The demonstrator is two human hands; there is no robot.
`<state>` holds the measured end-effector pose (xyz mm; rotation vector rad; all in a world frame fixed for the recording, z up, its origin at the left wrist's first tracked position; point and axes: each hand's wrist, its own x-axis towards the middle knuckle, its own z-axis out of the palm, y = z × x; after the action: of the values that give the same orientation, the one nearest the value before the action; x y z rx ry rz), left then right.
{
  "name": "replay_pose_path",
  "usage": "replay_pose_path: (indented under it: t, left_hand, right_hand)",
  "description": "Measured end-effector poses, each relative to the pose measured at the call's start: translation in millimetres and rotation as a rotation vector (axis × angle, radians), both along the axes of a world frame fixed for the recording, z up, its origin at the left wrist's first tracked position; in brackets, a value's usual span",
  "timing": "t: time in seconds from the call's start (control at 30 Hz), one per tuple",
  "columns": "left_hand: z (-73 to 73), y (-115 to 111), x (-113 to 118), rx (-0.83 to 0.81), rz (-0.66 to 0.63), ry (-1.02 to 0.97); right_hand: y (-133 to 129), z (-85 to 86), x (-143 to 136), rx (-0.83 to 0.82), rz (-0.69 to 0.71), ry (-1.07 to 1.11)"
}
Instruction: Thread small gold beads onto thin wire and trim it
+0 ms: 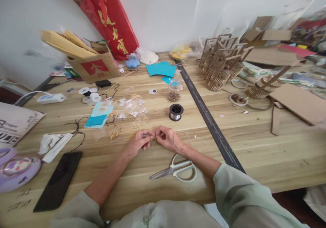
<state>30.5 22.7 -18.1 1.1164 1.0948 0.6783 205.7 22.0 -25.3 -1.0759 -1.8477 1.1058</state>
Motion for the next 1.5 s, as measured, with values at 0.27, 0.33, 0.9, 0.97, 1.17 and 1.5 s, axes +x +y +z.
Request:
replay_pose_path:
  t: [0.27,0.33,0.9,0.97,1.17,1.5]
  left_hand:
    - [-1.9,1.6,-3.9,-0.013,-0.041,-0.107]
    - [-3.0,1.9,-4.4,0.013,-0.051,-0.105]
    - [-8.9,4.8,0.1,0.131,0.033,0.001]
    - [-7.1,4.9,-0.7,0.113,0.02,-0.011]
    - [-2.7,4.3,-3.8,0.035,-0.051,-0.08]
    - [-4.8,5.0,-3.6,0.019,0.021,-0.124]
  right_hand:
    - [-3.4,0.9,-1.8,0.087,0.018,-0.044]
    - [-3.6,1.4,-2.1,0.098,0.02,-0.05]
    - [-3.4,-0.7,0.7,0.089,0.0,-0.07]
    - [-3.7,-0.1,0.5,0.098,-0.002,-0.072]
    - [-4.3,-1.2,-0.3,0.13,-0.007,-0.057]
    - [-3.4,0.7,0.8,0.002,-0.061,-0.007]
